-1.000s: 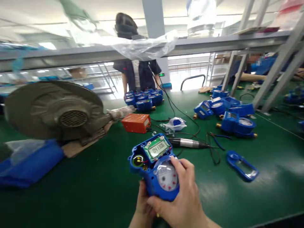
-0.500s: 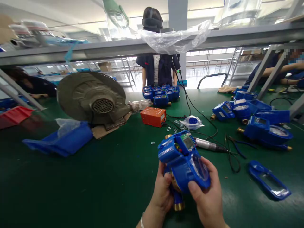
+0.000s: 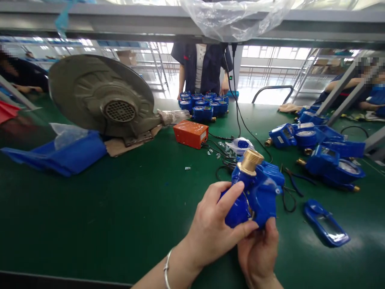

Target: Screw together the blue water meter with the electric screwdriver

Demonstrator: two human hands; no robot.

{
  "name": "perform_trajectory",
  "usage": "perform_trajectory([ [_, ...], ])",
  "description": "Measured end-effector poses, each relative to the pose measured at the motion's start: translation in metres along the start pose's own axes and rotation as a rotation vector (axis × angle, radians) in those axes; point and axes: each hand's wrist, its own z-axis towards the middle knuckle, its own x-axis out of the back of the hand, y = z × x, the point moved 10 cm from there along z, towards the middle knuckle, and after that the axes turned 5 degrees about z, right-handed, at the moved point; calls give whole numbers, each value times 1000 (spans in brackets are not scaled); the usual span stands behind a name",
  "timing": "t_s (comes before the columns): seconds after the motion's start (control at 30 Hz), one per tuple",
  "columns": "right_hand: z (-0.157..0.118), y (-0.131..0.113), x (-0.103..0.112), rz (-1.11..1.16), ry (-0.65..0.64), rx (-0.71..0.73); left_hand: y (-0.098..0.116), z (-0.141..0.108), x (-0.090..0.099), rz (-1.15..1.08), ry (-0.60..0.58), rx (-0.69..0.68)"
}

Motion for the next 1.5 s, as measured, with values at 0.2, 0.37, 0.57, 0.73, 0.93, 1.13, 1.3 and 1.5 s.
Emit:
perform_trajectory([
  [0.2,-2,-90,-26,-469,-70,558,-21,-6,0,-122,203,-80],
  [0.37,-5,-143,-94,-711,-200,858,-24,25,7,-323,388,-52],
  [0.57,0,-154,-128,-827,-194,906,-15,44,26,-191,520,5],
  [0.73,6,-157,-153,-1023,-131,1082,-28,52,16,-155,544,148],
  [0.93,46,-160,-184,-1306,-53,1033,-69,83,-18,-480,462,323],
  [1.13,43,-128,-126,-773,-115,757,-66,53,-2,-542,491,239],
  [1.3,44,-35,-77,-39,-139,232,-53,35,21,-377,412,171],
  [1.5,9,-3,-97,240,-451,-96,-17,36,50,-93,245,-178],
])
